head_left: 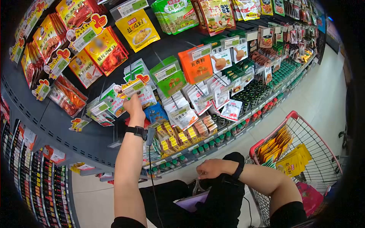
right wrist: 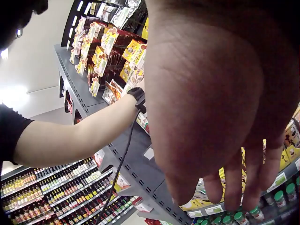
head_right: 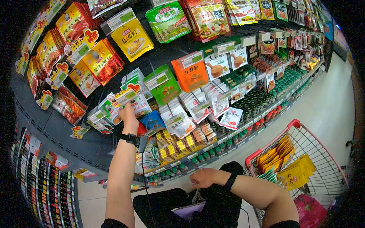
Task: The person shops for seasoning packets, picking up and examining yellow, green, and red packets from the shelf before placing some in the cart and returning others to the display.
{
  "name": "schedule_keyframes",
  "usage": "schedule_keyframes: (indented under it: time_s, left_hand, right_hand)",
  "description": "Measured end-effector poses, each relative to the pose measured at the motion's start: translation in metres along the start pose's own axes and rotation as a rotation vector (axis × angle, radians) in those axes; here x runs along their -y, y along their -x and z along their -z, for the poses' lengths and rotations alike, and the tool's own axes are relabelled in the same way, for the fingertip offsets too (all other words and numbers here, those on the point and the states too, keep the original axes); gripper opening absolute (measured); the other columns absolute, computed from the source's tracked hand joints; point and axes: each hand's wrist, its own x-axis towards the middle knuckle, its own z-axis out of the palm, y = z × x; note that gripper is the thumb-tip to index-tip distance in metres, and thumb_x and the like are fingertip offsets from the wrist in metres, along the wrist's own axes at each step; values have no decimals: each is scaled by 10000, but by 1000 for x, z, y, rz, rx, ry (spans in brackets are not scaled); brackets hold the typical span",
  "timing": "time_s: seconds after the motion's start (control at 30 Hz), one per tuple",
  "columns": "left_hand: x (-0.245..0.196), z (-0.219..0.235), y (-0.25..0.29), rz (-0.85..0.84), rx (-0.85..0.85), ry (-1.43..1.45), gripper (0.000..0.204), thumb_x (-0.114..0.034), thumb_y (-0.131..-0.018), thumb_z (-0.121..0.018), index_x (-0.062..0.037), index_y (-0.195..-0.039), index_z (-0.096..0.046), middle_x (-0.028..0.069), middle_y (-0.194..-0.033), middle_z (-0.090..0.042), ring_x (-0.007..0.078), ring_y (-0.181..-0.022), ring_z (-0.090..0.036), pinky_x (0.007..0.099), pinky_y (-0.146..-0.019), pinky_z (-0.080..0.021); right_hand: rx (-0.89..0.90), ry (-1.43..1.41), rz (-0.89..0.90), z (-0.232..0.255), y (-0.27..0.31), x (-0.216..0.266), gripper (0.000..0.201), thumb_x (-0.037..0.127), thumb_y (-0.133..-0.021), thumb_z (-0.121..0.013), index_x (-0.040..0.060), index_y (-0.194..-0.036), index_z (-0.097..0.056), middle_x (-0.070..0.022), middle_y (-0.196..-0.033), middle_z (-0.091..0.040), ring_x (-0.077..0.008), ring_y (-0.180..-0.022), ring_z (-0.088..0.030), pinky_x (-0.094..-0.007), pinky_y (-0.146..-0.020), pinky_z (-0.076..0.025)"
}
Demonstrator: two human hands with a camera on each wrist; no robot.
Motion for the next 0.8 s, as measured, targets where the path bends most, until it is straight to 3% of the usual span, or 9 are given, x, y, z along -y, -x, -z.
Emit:
schedule_keyframes:
  time_s: [0.07,0.17,0.27,0.37,0.47,0.57,0.67,0.8]
  left_hand:
    - [-4,2,2,8,46,-44,431,-115,-835,-651,73,-1206,-534,118,-1145,-624,182,-982,-613,308,-837,-469]
    - [2,-1,-2,-146,-62,-152,496,-136,-846,-671,70,-1253,-475,139,-1181,-606,193,-998,-602,306,-878,-450]
    - [17,5,-19,-133,-129,-275,709,-275,-753,-768,33,-1276,-401,187,-1277,-460,295,-1214,-458,434,-1027,-336]
    - [6,1,-7,-69,-305,-592,763,-368,-700,-801,26,-1231,-421,198,-1290,-391,343,-1275,-358,512,-1048,-284]
    - [10,3,-10,-88,-330,-596,810,-417,-666,-816,23,-1209,-408,204,-1297,-364,364,-1292,-309,569,-1046,-253]
    - [9,2,-8,-119,-372,-651,670,-339,-704,-807,36,-1158,-488,186,-1228,-489,305,-1196,-457,491,-1002,-343]
    - [2,4,2,-66,-99,-191,405,-198,-765,-764,46,-1047,-608,132,-1061,-644,205,-975,-602,370,-874,-445]
    - [0,1,3,-167,-19,-37,199,-79,-836,-690,51,-985,-669,85,-947,-693,133,-818,-623,279,-735,-461]
  right_hand:
    - [10,-9,-3,0,0,0,367,421,-879,-613,70,-988,-620,-166,-957,-668,-376,-936,-628,-486,-777,-492]
    - [37,-9,-28,4,2,4,382,428,-882,-610,67,-1006,-617,-177,-971,-664,-384,-949,-623,-491,-783,-491]
    - [57,-5,-25,3,0,2,403,439,-883,-609,62,-1026,-614,-187,-987,-661,-393,-962,-619,-495,-791,-489]
    - [66,-4,-24,2,0,2,414,442,-882,-610,58,-1038,-611,-192,-996,-660,-396,-970,-618,-495,-800,-489]
    - [77,3,-26,1,-2,1,415,439,-883,-611,57,-1047,-607,-196,-1001,-660,-397,-975,-618,-494,-806,-490]
    - [83,5,-17,0,-2,0,417,436,-883,-612,56,-1054,-603,-200,-1002,-659,-398,-978,-617,-495,-808,-489]
    - [83,6,-18,1,-1,1,418,435,-884,-613,54,-1056,-601,-200,-1003,-659,-397,-978,-618,-493,-811,-489]
    - [85,-5,-25,1,0,1,420,433,-885,-614,50,-1056,-601,-202,-1002,-657,-397,-978,-618,-491,-814,-488]
